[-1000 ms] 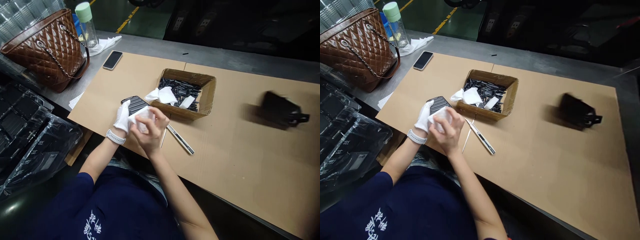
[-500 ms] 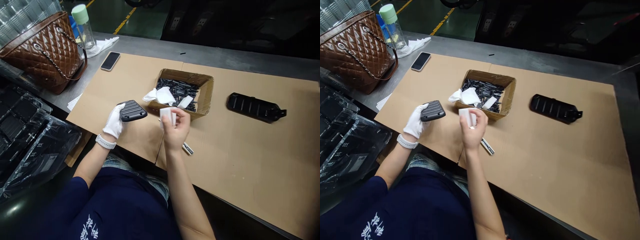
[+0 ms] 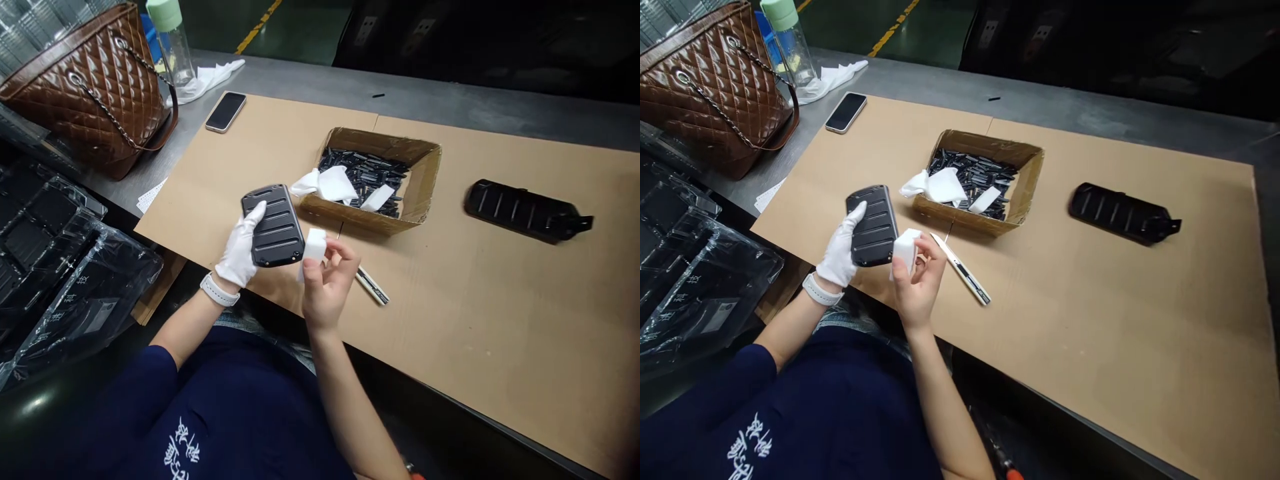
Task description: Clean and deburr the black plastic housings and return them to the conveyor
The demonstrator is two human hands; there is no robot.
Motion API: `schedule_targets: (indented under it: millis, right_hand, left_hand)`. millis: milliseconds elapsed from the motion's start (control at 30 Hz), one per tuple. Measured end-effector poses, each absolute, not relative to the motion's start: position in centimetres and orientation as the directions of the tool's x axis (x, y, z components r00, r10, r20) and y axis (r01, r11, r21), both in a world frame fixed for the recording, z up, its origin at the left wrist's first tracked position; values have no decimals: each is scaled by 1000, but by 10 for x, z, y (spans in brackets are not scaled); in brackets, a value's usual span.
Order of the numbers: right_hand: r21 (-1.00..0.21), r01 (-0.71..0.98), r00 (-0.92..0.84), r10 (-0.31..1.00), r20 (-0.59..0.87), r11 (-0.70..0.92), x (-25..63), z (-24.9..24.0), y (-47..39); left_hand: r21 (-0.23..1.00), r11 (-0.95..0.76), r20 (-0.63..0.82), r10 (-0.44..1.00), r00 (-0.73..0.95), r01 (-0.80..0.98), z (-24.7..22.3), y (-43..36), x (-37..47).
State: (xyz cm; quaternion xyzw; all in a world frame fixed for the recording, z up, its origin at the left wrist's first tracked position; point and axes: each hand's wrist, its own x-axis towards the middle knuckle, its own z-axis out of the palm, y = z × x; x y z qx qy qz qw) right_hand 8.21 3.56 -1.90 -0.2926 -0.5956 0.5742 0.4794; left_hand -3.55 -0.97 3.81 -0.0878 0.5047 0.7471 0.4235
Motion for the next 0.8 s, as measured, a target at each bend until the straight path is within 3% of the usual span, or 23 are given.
schedule_targets:
  millis: [133,267,433,600,800]
  right_hand:
    - [-968,-231,-385,904,186,101,78,-27,31]
    - [-926,-329,-413,854,317,184,84,-19,50]
    - [-905,-252,-540,727,425,342,92,15,71]
    - [-752,-94,-607,561,563,653,93,35,70]
    - [-695,-61,-602,529,598,716,87,37,65]
  left_hand:
    - [878,-112,-291,644,-707,-465,34,-24,-20]
    - [995,44,-93,763,-640,-92,34,-38,-15]
    - [988,147,-106,864,-492,45,35,-47,-19]
    - [966,214,-111,848,-519,143,39,-45,-24]
    - [950,221,-61,824,-563,222,40,-45,-25]
